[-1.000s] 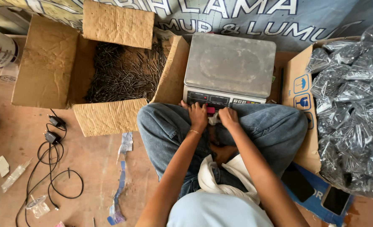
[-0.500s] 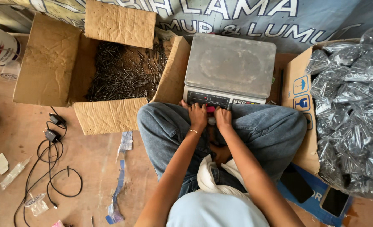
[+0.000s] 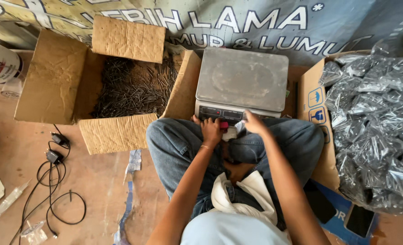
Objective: The person scoops nails from a cardboard box into a small plastic bag, weighs the bag on a digital scale, and adjusts the contents to reach a target weight. The person then seals the bag and places it into a larger box with other packaged bags.
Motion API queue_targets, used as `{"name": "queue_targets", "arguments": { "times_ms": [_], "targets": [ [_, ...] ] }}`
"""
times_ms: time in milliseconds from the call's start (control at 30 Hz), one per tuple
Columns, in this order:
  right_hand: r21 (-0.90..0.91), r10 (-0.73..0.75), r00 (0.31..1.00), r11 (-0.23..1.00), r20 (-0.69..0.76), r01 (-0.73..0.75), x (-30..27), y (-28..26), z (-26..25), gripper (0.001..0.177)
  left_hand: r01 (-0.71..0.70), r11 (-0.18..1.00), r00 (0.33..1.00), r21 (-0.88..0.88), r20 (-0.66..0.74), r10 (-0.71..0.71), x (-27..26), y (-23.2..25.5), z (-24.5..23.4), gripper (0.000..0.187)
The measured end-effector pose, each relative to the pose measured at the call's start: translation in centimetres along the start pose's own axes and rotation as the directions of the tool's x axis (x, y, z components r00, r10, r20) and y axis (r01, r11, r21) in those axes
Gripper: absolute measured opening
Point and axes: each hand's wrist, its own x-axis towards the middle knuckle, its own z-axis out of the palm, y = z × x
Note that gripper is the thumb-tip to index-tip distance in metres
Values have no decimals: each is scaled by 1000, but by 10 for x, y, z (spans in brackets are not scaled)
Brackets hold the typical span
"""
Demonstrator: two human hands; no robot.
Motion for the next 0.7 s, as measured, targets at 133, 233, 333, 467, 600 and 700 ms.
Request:
{"name": "queue_targets", "arguments": {
  "times_ms": [133,233,333,467,600,700],
  "targets": [
    [299,-155,954,926,-256,231,-6,3,-30,22,-112,770,994,-628,-82,77,15,16,-22,43],
    [515,-169,939,800,-300,308,-9,-2,-46,11,-159,474,987,-866,-121,110,19,34,-49,44],
    [603,-190,931,718,-313,349,-14,-10,-52,15,-290,488,957,-823,-240,164,27,48,-70,64],
    [517,-223,852,712,-474,474,-21,-17,-46,26,-392,484,919,-782,-351,179,36,51,-72,35],
    [264,-274,742,814,-612,518,-31,-18,-42,32,-345,461,918,-818,-396,-14,35,48,-65,21],
    [248,-207,716,845,-666,475,-31,-16,-43,12,-358,526,897,-772,-441,-37,39,43,-68,30]
  ]
}}
